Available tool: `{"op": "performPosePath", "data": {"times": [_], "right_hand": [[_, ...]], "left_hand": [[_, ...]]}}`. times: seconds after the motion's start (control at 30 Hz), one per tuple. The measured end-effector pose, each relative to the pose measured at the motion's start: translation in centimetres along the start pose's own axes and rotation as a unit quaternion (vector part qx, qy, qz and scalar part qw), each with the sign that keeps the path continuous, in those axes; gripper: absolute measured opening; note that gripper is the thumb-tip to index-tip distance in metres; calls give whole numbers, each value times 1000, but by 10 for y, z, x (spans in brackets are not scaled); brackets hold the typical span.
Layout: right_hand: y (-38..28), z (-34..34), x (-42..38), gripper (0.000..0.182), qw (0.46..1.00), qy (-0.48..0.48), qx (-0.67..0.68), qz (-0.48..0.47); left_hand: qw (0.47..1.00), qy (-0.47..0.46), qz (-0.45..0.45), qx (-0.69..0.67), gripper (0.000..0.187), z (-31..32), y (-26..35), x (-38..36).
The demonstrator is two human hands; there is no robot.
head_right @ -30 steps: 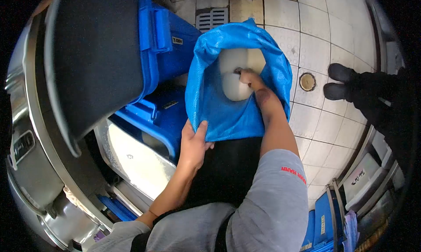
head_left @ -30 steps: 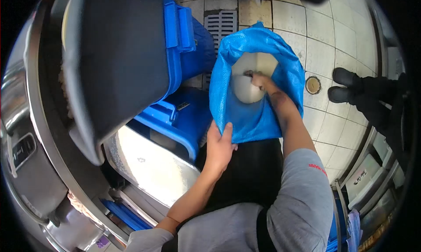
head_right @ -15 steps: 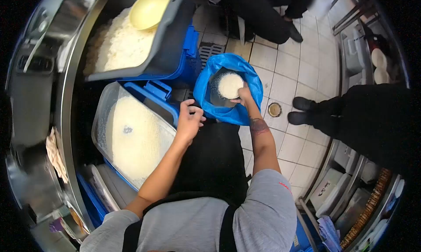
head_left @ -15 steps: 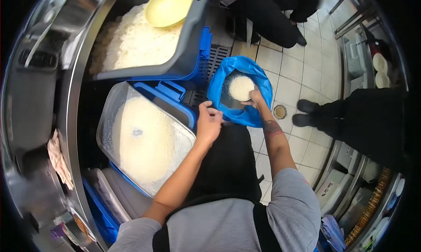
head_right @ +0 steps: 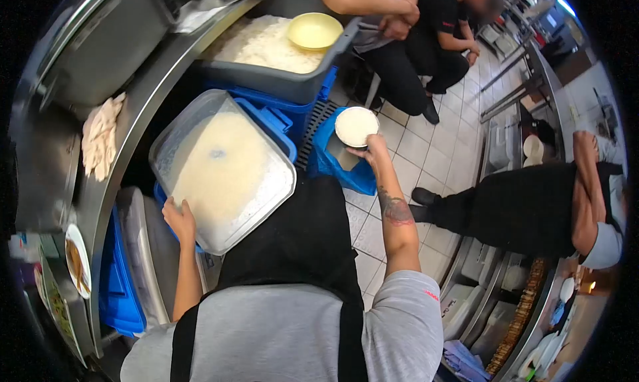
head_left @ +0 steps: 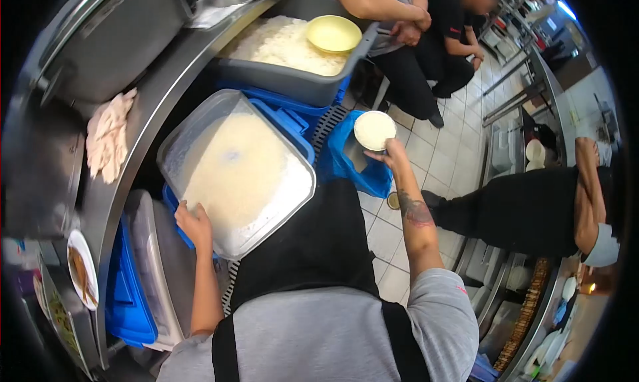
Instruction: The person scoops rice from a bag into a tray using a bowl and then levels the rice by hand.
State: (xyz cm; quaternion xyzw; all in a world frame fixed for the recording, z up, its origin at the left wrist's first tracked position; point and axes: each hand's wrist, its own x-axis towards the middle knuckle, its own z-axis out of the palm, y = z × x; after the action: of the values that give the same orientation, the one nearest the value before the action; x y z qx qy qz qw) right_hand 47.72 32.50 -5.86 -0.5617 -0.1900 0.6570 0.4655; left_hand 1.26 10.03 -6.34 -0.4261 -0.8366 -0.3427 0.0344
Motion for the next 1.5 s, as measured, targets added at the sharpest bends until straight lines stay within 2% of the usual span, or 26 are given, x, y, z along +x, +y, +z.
{"op": "performPosePath", "data": {"times": [0.03,0.1,0.3,0.4,0.47,0.5,0.53,0.57,0.6,0.67,0.7,0.77,0.8,0.87,0.93,1.03,1.07,1.17,1.2,1.27,1.3,1.33,1.37,1.4,1.43,1.5], "right_hand": [[-6,13,-13,55,1000,-8,-24,-16],[-13,36,-30,54,999,-29,-43,-8],[-6,136,-81,57,989,-117,-89,17],[16,182,-95,59,978,-150,-140,-45],[32,211,-105,61,974,-128,-171,-73],[43,223,-103,63,962,-87,-209,-149],[52,232,-96,65,942,-43,-244,-225],[67,226,-61,66,836,-29,-364,-410],[70,239,-78,67,803,8,-392,-448],[74,255,-86,68,744,-17,-384,-547],[74,264,-95,68,743,-17,-384,-547],[70,281,-111,74,647,-2,-395,-652],[66,287,-119,74,647,-2,-396,-652],[58,299,-129,77,559,-6,-406,-723],[48,309,-129,70,544,-9,-408,-733],[33,323,-132,65,450,8,-348,-822],[29,325,-137,65,451,9,-349,-822],[18,318,-143,64,539,46,-285,-791],[16,308,-144,64,538,49,-288,-791],[14,280,-141,66,685,64,-218,-692],[17,257,-124,68,723,87,-207,-654],[22,229,-95,67,814,28,-96,-573],[28,213,-112,66,900,9,64,-430],[24,187,-135,66,951,-19,59,-302],[29,152,-129,68,968,-14,92,-233],[42,89,-109,56,967,126,160,-156]], "left_hand": [[998,17,-52,22,40,0,-20,-6],[999,-14,-34,-14,44,15,-47,-14],[989,79,-60,-112,44,23,-30,-23],[996,16,-64,-66,48,23,-44,-29],[994,-90,-59,-1,54,10,-44,-35],[995,-83,-34,35,59,9,-45,-37],[996,-80,-36,36,59,8,-47,-38],[998,-57,-24,31,60,4,-44,-40],[999,-35,-11,26,61,2,-42,-44],[999,-32,-8,20,62,0,-43,-47],[999,-36,-10,5,62,-1,-44,-50],[999,-39,-12,-10,62,-1,-45,-51],[999,-38,-11,-14,63,-3,-43,-51],[999,-41,-11,-19,63,-3,-43,-53],[999,-32,-8,-28,65,-2,-44,-52],[999,-28,-15,-25,64,-3,-42,-52],[999,-29,-14,-24,64,-2,-42,-52],[999,-35,-27,-16,63,1,-41,-53],[1000,-21,-18,-15,62,3,-44,-53],[1000,-9,-5,-20,61,6,-46,-53],[999,-10,-15,-27,61,5,-45,-53],[999,-12,-24,-33,60,4,-44,-53],[999,-14,-26,-35,60,4,-44,-53],[999,-19,-21,-39,60,4,-46,-53],[999,-12,-14,-35,61,6,-48,-53],[999,-8,-8,-30,61,8,-50,-53]]}}
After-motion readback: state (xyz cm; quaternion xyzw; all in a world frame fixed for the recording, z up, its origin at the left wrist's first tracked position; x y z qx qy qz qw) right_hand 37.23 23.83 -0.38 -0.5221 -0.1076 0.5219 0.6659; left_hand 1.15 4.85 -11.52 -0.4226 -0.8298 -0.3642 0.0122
